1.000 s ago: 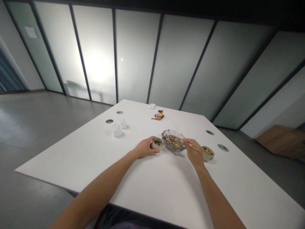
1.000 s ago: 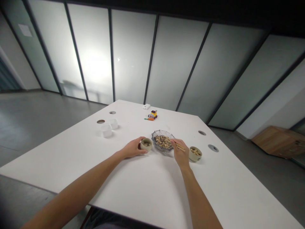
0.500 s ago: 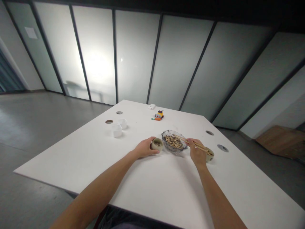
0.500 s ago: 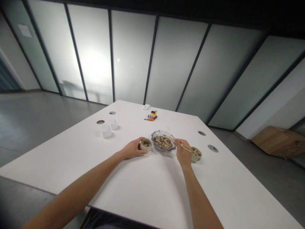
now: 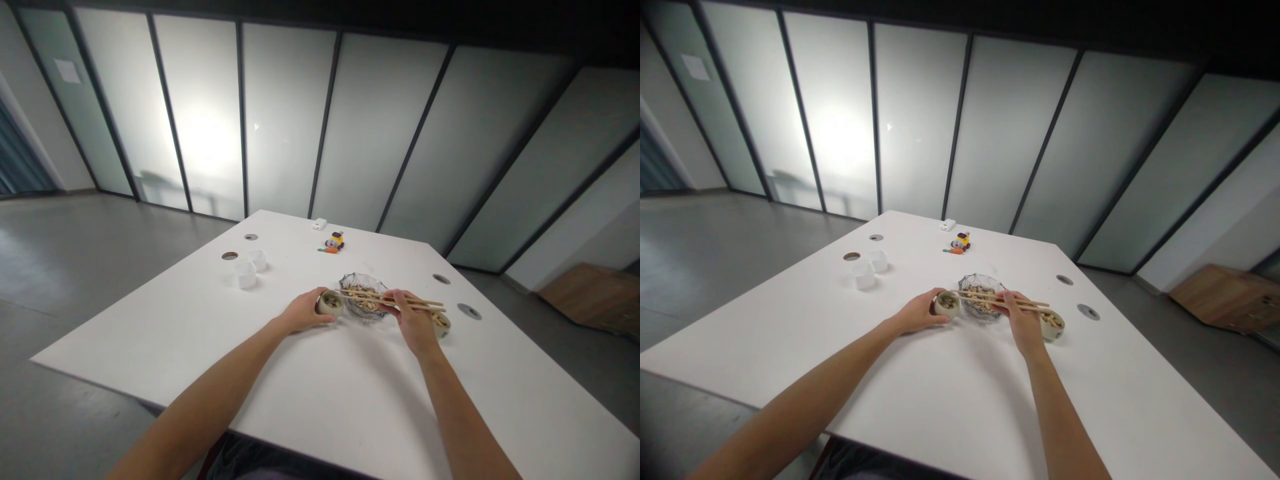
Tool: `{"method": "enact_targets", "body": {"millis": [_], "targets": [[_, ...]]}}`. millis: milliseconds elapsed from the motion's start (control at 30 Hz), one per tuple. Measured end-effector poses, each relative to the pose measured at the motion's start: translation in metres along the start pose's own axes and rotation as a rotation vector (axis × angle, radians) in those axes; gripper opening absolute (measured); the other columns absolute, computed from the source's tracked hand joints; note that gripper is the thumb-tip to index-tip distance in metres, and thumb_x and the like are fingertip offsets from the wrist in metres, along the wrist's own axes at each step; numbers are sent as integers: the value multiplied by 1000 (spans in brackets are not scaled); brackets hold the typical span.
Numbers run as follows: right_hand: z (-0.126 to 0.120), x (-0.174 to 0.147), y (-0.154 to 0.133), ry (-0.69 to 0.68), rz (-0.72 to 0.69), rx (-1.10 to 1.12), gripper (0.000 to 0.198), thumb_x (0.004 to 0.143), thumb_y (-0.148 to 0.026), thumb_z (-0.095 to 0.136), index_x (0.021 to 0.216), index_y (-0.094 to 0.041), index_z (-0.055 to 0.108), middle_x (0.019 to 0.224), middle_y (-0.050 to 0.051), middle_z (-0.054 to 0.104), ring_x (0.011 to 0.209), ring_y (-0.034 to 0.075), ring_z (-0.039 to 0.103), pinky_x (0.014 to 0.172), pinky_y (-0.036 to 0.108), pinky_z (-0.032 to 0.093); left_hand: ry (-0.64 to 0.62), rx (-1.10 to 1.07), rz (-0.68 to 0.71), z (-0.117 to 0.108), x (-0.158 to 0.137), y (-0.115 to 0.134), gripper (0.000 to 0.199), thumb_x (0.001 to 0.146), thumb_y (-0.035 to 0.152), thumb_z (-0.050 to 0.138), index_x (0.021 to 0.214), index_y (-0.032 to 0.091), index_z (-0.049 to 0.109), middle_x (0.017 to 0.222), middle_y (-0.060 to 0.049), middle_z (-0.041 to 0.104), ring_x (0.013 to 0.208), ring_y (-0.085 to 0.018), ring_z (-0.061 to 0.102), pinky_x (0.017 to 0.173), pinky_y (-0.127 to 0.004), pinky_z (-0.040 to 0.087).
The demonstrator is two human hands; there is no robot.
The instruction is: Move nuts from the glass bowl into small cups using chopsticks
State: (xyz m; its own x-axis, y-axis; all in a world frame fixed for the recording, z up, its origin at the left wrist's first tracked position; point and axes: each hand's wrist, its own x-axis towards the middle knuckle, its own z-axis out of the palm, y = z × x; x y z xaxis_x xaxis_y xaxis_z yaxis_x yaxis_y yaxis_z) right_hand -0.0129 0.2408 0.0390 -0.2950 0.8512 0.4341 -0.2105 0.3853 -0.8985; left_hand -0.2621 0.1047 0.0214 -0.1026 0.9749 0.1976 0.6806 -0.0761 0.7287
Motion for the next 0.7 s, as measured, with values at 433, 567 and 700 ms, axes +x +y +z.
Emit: {"method": "enact_targets", "body": {"millis": [433,567,700], "targets": [[-17,5,16,169,-267,-547,53,91,-71,62,92,-21,77,91,10,78,81,26,74,80,43,60,3,-35,1,0,0,0,67,75,39,83,137,26,61,131,-8,75,112,-30,72,95,-38,58],[-12,5,21,173,-302,-542,53,91,-71,63,90,-21,78,91,10,79,83,26,74,83,43,60,-5,-32,0,0,-1,2,67,76,41,83,138,26,61,129,-8,75,110,-30,72,94,-38,57],[-10,6,26,140,-301,-543,53,92,-72,61,89,-22,79,93,10,79,87,26,74,87,44,59,-11,-24,-6,-1,0,3,67,76,42,83,137,25,61,129,-8,75,108,-30,73,93,-38,57]]}}
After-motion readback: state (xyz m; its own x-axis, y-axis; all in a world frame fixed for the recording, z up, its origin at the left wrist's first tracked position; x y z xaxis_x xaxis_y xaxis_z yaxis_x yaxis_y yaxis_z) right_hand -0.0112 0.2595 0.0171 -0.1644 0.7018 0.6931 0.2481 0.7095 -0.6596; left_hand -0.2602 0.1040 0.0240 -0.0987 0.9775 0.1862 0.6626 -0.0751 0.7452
